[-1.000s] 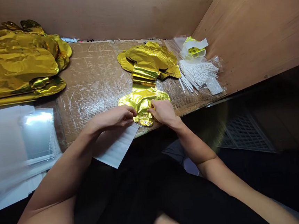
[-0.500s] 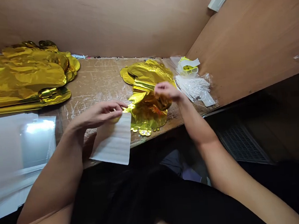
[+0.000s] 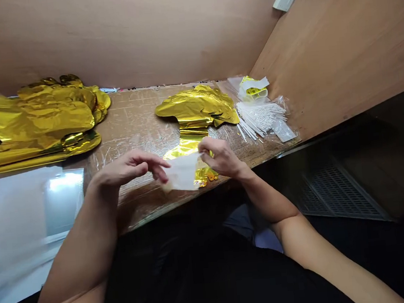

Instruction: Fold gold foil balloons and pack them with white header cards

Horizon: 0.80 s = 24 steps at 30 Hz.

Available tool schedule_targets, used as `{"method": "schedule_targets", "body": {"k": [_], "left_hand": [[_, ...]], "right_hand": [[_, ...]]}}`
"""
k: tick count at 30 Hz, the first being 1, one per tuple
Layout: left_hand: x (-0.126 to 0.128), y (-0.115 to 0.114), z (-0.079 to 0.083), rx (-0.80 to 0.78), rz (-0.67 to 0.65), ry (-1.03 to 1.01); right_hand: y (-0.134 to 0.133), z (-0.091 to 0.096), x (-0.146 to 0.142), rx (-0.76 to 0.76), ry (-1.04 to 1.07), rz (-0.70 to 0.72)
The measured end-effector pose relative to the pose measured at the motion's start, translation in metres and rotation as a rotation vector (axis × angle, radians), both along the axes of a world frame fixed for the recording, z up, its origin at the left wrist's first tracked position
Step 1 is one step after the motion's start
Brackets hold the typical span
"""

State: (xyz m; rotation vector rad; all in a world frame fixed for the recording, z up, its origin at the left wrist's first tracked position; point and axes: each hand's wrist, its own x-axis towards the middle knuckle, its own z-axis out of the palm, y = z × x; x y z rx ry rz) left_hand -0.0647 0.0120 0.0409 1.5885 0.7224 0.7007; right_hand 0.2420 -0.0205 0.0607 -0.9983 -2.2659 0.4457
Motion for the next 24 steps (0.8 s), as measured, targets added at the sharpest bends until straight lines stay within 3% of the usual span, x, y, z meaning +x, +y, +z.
{"method": "schedule_targets", "body": {"k": [1, 2, 5, 8, 11, 13, 16, 19, 21, 24], "left_hand": [[0.0, 0.0, -0.001, -0.022, -0.036, -0.026], [0.003, -0.001, -0.003, -0.011, 0.013, -0.056], [0.025, 0.001, -0.018, 0.163, 0.315, -0.059], [0.042, 0.002, -0.028, 0.28, 0.439, 0.005], [0.041, -0.001, -0.024, 0.357, 0.465, 0.03], [0.037, -0.005, -0.018, 0.387, 0.347, 0.068], [0.038, -0.013, -0.012, 0.226, 0.206, 0.06], [0.045, -0.018, -0.013, 0.03, 0.236, -0.011], [0.051, -0.02, -0.014, -0.011, 0.242, -0.028], [0.056, -0.02, -0.017, -0.045, 0.243, -0.034]], "right_hand": [[-0.004, 0.002, 0.006, 0.095, 0.013, -0.005], [-0.007, 0.003, 0.013, 0.179, 0.009, 0.014], [-0.014, -0.003, 0.027, 0.367, -0.036, 0.137], [-0.019, -0.018, 0.031, 0.425, -0.067, 0.217], [-0.023, -0.032, 0.03, 0.338, -0.031, 0.217], [-0.026, -0.036, 0.029, 0.261, 0.064, 0.175], [-0.028, -0.029, 0.032, 0.129, 0.19, 0.1], [-0.027, -0.013, 0.04, -0.152, 0.265, 0.05], [-0.025, -0.004, 0.043, -0.335, 0.296, 0.003], [-0.024, -0.004, 0.036, -0.429, 0.242, -0.056]]}}
